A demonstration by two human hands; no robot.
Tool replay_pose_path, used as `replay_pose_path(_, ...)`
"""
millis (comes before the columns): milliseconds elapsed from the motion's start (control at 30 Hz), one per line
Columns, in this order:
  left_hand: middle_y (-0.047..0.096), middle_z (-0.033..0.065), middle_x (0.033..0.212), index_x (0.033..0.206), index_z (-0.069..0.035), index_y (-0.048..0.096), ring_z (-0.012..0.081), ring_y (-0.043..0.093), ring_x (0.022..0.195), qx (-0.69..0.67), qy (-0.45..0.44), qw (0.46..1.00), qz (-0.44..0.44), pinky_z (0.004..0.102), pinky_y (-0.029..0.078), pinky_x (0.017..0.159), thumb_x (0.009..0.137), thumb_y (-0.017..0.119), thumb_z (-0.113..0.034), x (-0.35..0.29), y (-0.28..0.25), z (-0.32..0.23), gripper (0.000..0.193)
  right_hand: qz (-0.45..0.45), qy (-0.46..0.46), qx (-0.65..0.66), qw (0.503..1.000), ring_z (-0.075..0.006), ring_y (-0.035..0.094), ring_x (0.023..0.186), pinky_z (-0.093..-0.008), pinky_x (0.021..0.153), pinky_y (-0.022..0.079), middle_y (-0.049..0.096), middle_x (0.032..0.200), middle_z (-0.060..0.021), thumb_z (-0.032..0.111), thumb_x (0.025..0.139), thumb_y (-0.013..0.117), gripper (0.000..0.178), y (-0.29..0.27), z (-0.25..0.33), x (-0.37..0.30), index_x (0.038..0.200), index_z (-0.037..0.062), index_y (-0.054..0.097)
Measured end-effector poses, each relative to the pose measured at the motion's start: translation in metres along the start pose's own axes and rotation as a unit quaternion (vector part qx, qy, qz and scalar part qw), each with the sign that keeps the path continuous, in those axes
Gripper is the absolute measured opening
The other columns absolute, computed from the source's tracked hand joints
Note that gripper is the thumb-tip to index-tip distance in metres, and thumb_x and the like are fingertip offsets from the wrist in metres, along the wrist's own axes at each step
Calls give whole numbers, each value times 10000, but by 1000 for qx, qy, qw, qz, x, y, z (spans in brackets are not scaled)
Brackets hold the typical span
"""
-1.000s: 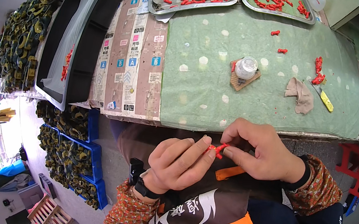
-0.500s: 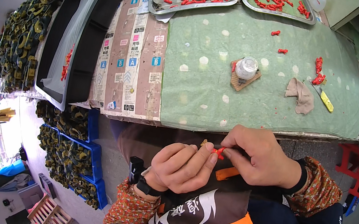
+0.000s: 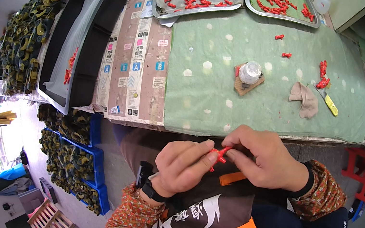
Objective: The worker is assembling small red plastic or rubber components by applying adhesive with a small tool and joining the pieces.
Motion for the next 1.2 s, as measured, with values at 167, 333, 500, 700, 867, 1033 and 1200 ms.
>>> replay_pose_path(167,722,114,1092,1125,-52,605,168,674,909,-384,-401,825,-106,266,541,789,907,745,-1,-32,19,57,265,-21,67,45,997,-171,620,594,-306,557,467,649,729,-81,16,911,647,216,-17,-9,6,1116,25,581)
replay_pose_path(333,698,145,1142,1074,-88,557,137,661,870,-640,-552,515,-144,277,542,736,1013,655,-126,-61,51,66,122,-37,66,45,996,-124,621,618,-286,577,476,665,743,-68,7,908,638,183,-25,-14,3,1088,14,606)
replay_pose_path(500,697,88,1136,1095,-104,577,136,651,868,-677,-565,448,-149,299,526,733,1028,640,-176,-60,54,59,117,-29,70,51,996,-141,641,657,-287,609,492,674,777,-85,17,907,654,144,-18,-18,3,1048,7,625)
replay_pose_path(700,686,47,1123,1129,-105,603,123,636,871,-685,-575,421,-150,293,515,737,1036,632,-226,-59,51,55,156,-16,73,22,997,-192,664,687,-306,631,507,682,808,-107,25,905,665,137,-20,-17,3,1037,8,632)
replay_pose_path(867,690,54,1120,1108,-103,597,123,640,860,-678,-581,421,-161,295,519,731,1037,632,-221,-59,47,59,143,-16,74,9,997,-214,676,695,-311,631,508,690,818,-118,36,907,666,128,-23,-21,3,1029,11,636)
replay_pose_path(1033,710,86,1065,1100,-69,598,113,632,792,-570,-570,568,-167,252,503,694,999,671,-120,-54,19,88,134,-7,73,-11,997,-218,676,688,-310,624,508,695,817,-114,43,907,665,118,-21,-24,6,1018,13,642)
replay_pose_path(1200,705,36,948,1047,-46,611,54,600,782,-322,-490,798,-137,211,472,685,944,717,-30,-20,-24,148,149,-16,106,11,994,-223,675,684,-315,622,508,693,814,-102,53,911,664,117,-32,-32,-4,1024,26,649)
Point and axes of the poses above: each hand's wrist, its own x-axis towards the middle knuckle, its own y-axis out of the palm, z = x × y, the point moved 10 cm from there along x, towards the middle knuckle
